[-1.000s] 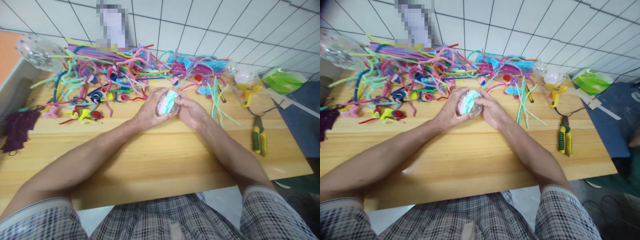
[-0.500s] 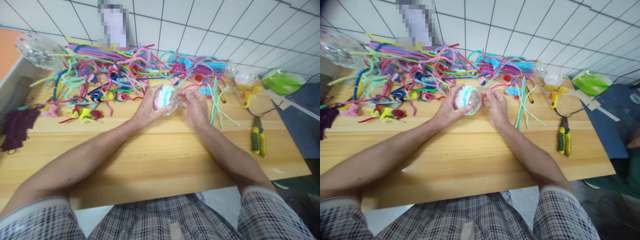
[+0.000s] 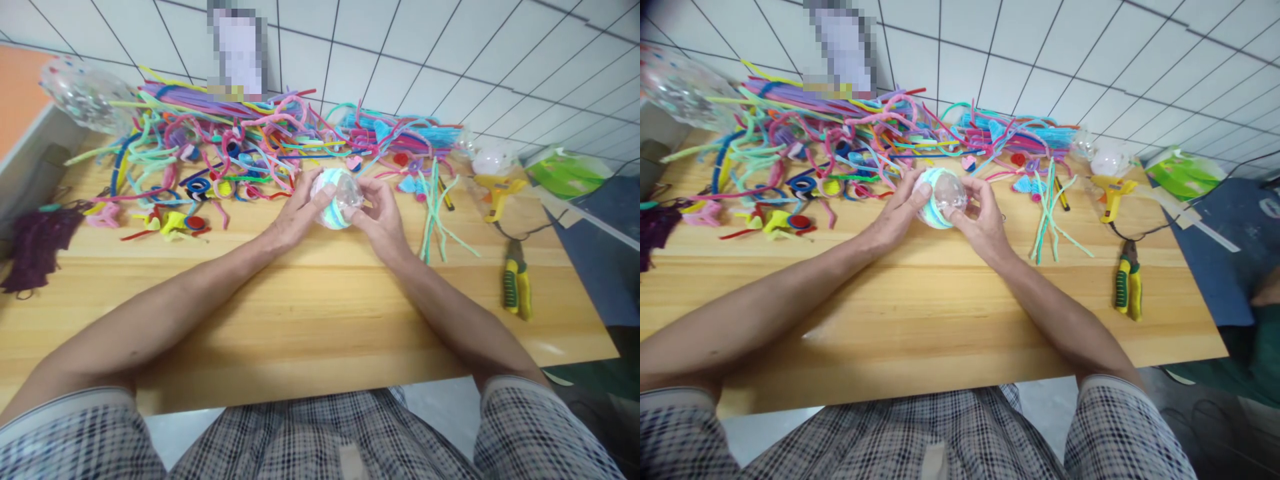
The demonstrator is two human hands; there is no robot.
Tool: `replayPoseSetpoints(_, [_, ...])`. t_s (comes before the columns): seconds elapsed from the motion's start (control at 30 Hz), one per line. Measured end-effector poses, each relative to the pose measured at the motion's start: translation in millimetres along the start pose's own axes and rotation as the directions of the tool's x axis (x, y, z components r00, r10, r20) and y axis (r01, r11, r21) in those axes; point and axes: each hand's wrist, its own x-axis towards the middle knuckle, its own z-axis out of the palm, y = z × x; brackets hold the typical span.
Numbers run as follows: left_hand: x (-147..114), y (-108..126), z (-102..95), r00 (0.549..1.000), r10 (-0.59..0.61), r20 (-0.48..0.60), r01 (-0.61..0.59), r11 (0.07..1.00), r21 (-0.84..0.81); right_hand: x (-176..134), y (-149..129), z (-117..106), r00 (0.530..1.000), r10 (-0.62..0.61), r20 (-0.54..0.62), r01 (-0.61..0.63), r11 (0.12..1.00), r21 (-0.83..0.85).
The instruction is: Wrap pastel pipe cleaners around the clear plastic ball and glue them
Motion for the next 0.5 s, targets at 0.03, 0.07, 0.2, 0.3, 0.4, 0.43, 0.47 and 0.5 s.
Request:
replayPoseSetpoints(0.03, [-0.4, 0.7, 0.3, 1.0, 0.004, 0.002, -0.004, 1.0, 0.014, -0.1, 1.5, -0.5, 1.0, -0.003, 0.001, 0.003, 1.0, -0.012])
replayPoseSetpoints(0.07, [-0.7, 1.8, 0.6, 1.0, 0.008, -0.001, -0.008, 1.0, 0.03, -0.1, 2.8, -0.9, 1.0, -0.007, 0.004, 0.008, 1.0, -0.023])
replayPoseSetpoints(0.2, [-1.5, 6.8, 2.3, 1.0, 0.019, -0.024, -0.016, 0.995, 0.102, -0.9, 3.7, -2.0, 0.999, -0.034, 0.033, 0.036, 0.998, -0.058])
replayPoseSetpoints(0.3, [-2.0, 8.6, 3.6, 0.999, 0.021, -0.025, -0.018, 0.994, 0.11, -2.1, 1.5, -2.1, 0.998, -0.049, 0.042, 0.053, 0.995, -0.084])
replayPoseSetpoints(0.4, [-2.2, 9.4, 4.5, 1.0, 0.015, -0.014, -0.013, 0.993, 0.114, -3.5, -0.2, -2.3, 0.998, -0.045, 0.039, 0.049, 0.993, -0.107])
replayPoseSetpoints(0.43, [-2.1, 9.4, 4.7, 1.0, 0.015, -0.016, -0.013, 0.993, 0.121, -3.8, -0.5, -2.5, 0.998, -0.042, 0.037, 0.045, 0.993, -0.109])
replayPoseSetpoints(0.47, [-1.9, 9.2, 4.8, 1.0, 0.015, -0.02, -0.013, 0.992, 0.125, -3.9, -0.5, -2.8, 0.999, -0.038, 0.036, 0.042, 0.993, -0.108])
replayPoseSetpoints(0.5, [-1.5, 8.9, 4.8, 1.0, 0.016, -0.024, -0.012, 0.992, 0.125, -3.8, -0.2, -3.2, 0.999, -0.035, 0.038, 0.039, 0.994, -0.103])
